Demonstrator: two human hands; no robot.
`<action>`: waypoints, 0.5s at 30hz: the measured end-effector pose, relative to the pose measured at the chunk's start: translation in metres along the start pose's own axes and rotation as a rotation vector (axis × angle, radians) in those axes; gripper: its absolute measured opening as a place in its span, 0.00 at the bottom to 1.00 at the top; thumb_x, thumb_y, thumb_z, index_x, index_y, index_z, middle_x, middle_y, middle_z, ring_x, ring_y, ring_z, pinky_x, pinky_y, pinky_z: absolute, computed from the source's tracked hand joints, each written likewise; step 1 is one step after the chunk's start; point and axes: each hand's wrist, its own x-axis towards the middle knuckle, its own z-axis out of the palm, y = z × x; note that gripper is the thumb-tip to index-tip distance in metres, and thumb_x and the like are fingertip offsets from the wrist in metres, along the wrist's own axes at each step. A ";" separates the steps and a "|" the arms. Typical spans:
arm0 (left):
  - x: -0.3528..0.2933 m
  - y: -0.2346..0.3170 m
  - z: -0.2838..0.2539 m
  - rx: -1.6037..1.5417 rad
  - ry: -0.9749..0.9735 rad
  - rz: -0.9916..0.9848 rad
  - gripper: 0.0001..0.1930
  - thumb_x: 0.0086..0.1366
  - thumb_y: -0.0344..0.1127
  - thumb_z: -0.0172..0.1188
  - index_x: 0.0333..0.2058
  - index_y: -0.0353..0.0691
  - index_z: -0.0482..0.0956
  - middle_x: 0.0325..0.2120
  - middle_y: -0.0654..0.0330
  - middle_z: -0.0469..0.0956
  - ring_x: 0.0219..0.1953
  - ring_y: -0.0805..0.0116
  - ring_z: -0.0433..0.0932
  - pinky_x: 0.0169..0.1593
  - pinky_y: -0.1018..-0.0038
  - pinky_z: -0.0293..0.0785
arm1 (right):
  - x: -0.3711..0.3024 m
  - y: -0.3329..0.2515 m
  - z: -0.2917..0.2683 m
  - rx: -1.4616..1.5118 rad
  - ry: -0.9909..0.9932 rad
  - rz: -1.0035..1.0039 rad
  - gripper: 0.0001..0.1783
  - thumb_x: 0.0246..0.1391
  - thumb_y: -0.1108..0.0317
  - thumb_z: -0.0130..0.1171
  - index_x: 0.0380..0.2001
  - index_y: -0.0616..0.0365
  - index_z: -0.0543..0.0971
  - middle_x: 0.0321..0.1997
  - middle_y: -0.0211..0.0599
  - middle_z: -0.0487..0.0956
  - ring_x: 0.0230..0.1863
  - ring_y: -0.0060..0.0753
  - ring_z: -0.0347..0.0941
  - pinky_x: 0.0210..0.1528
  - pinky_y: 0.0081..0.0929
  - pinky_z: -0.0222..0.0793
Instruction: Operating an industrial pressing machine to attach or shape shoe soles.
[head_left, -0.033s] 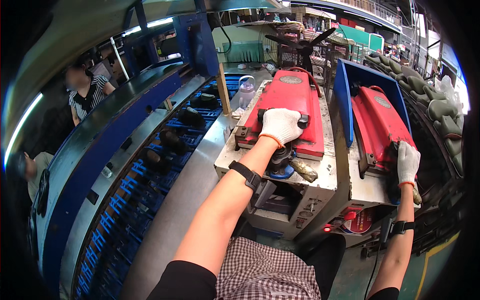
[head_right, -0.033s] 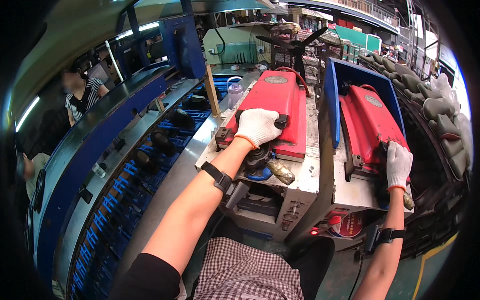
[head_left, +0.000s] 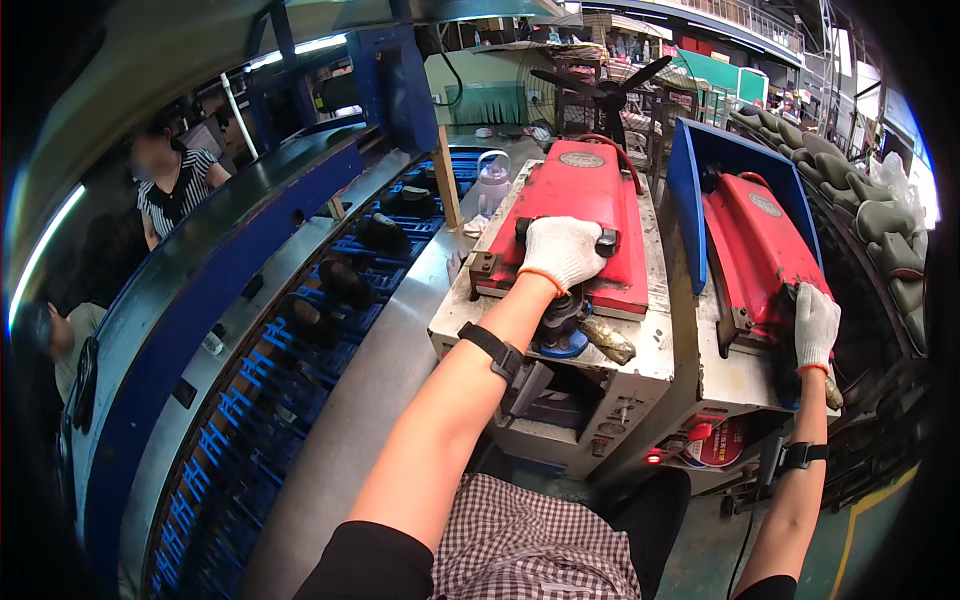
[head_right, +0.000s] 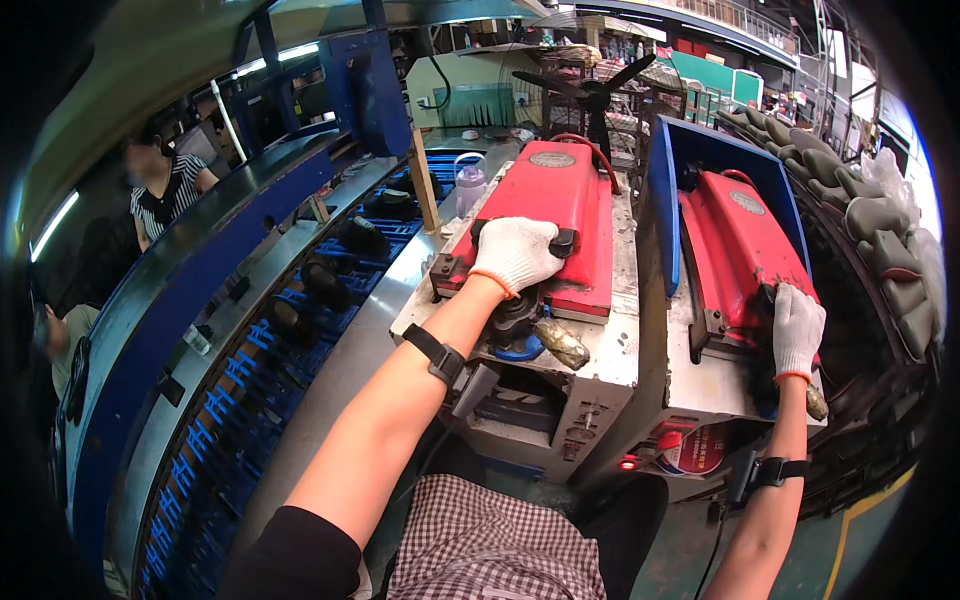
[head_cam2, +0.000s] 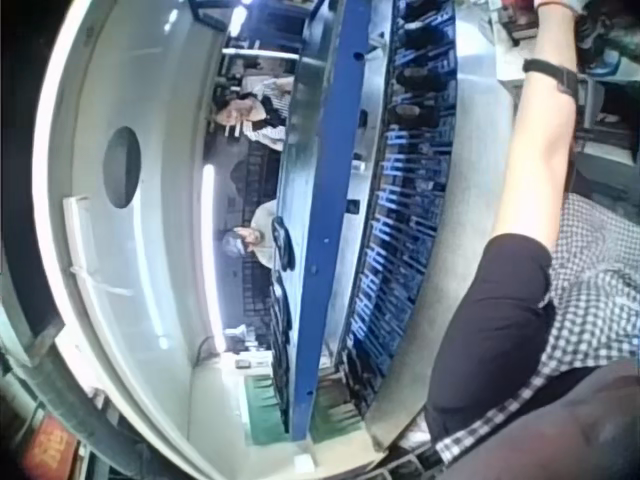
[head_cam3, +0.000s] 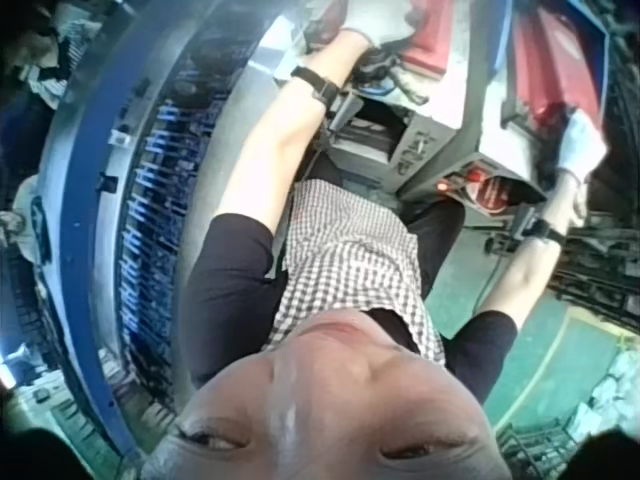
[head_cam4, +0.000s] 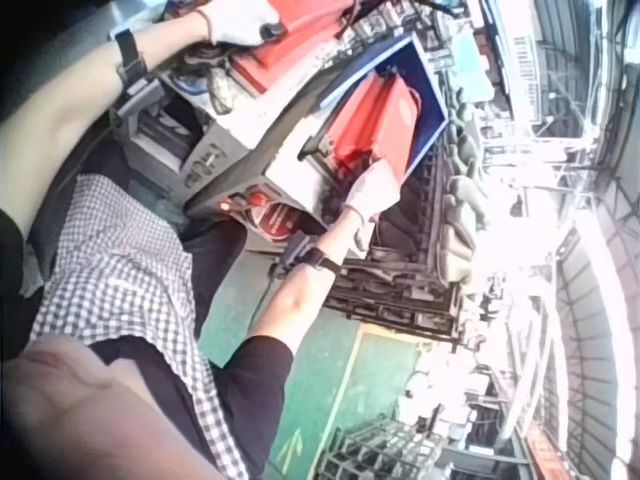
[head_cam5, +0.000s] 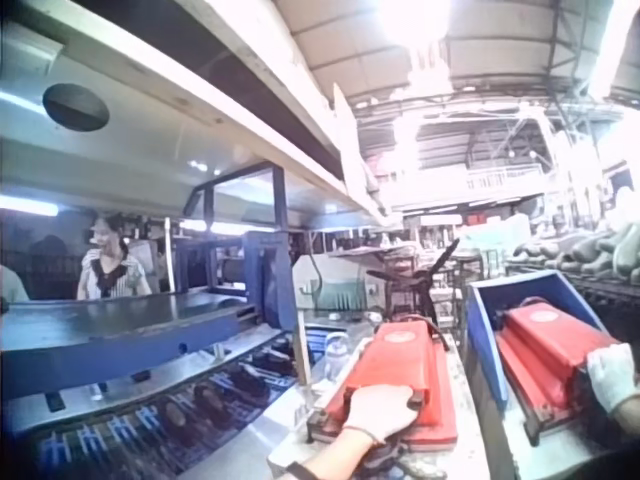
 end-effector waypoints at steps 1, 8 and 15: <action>0.000 0.000 0.001 0.001 0.026 0.007 0.14 0.56 0.50 0.64 0.32 0.48 0.89 0.28 0.51 0.86 0.36 0.49 0.87 0.42 0.56 0.82 | -0.001 0.000 0.000 -0.001 0.013 0.009 0.21 0.72 0.56 0.48 0.43 0.58 0.86 0.39 0.45 0.85 0.44 0.53 0.78 0.51 0.48 0.69; 0.003 0.001 0.000 0.003 0.087 0.002 0.12 0.56 0.48 0.64 0.31 0.49 0.88 0.28 0.52 0.86 0.35 0.51 0.87 0.40 0.57 0.82 | 0.002 0.007 0.004 0.012 0.039 0.014 0.19 0.72 0.56 0.49 0.42 0.57 0.86 0.40 0.42 0.85 0.45 0.49 0.79 0.53 0.46 0.68; 0.000 0.003 -0.002 0.014 0.093 -0.003 0.12 0.56 0.49 0.65 0.31 0.49 0.88 0.27 0.54 0.86 0.34 0.52 0.87 0.40 0.57 0.81 | 0.002 0.004 0.001 0.037 0.032 0.006 0.18 0.72 0.57 0.49 0.39 0.56 0.84 0.37 0.42 0.84 0.43 0.49 0.77 0.53 0.45 0.67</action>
